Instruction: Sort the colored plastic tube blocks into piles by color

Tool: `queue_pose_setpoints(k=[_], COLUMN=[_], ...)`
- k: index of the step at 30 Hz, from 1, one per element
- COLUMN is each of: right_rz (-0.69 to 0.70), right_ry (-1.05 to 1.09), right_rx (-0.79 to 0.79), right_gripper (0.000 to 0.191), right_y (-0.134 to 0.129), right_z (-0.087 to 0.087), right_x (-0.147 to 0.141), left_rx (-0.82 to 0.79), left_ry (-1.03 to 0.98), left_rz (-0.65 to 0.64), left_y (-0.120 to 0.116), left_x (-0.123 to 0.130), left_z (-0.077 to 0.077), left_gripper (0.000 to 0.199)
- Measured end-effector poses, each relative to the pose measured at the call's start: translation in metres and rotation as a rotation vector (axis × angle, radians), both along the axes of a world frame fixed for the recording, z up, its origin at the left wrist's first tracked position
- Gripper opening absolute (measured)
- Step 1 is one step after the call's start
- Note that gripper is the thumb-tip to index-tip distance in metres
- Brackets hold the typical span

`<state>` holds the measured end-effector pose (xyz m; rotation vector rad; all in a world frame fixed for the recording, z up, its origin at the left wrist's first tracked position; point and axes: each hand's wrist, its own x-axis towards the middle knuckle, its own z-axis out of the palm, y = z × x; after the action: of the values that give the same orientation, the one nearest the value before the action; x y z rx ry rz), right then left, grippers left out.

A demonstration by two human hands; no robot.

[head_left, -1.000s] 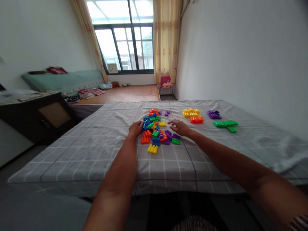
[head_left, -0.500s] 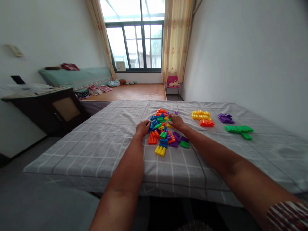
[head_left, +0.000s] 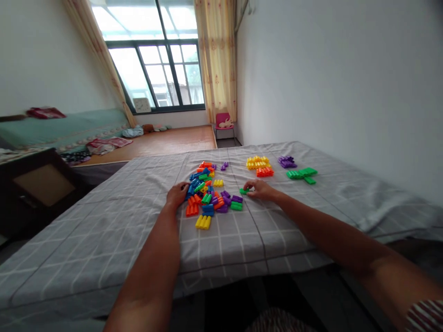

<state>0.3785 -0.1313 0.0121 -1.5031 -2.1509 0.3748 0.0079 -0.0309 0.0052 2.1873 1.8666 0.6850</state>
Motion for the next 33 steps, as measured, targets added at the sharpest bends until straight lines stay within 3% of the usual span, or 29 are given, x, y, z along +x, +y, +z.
queue_pose_setpoints(k=[5, 9, 13, 16, 22, 27, 30, 33], right_rz=[-0.122, -0.492, -0.919, -1.022, -0.879, -0.846, -0.764, -0.505], right_ry=[0.119, 0.220, 0.170, 0.146, 0.051, -0.038, -0.073, -0.042], right_rx=[0.041, 0.219, 0.393, 0.339, 0.294, 0.518, 0.591, 0.462], right_gripper=[0.023, 0.026, 0.028, 0.027, 0.029, 0.033, 0.030, 0.028], right_y=[-0.020, -0.030, -0.045, -0.052, -0.052, -0.051, -0.048, -0.044], right_z=[-0.004, -0.003, -0.011, -0.024, -0.038, -0.031, -0.019, -0.007], right_x=[0.062, 0.142, 0.211, 0.236, 0.236, 0.225, 0.196, 0.140], left_rx=[-0.008, -0.009, -0.017, -0.014, -0.017, -0.020, -0.024, -0.026], left_ry=[0.019, 0.042, 0.048, 0.043, 0.045, 0.027, 0.029, 0.021], left_rz=[0.009, 0.020, 0.019, 0.017, 0.042, 0.022, 0.028, 0.027], left_y=[0.004, 0.004, 0.004, 0.004, 0.001, 0.000, -0.001, -0.003], left_x=[-0.003, -0.002, -0.002, -0.002, -0.001, 0.001, 0.002, 0.003], left_z=[-0.001, 0.002, 0.004, 0.004, 0.004, 0.002, 0.003, 0.004], left_gripper=[0.038, 0.037, 0.037, 0.037, 0.036, 0.038, 0.037, 0.036])
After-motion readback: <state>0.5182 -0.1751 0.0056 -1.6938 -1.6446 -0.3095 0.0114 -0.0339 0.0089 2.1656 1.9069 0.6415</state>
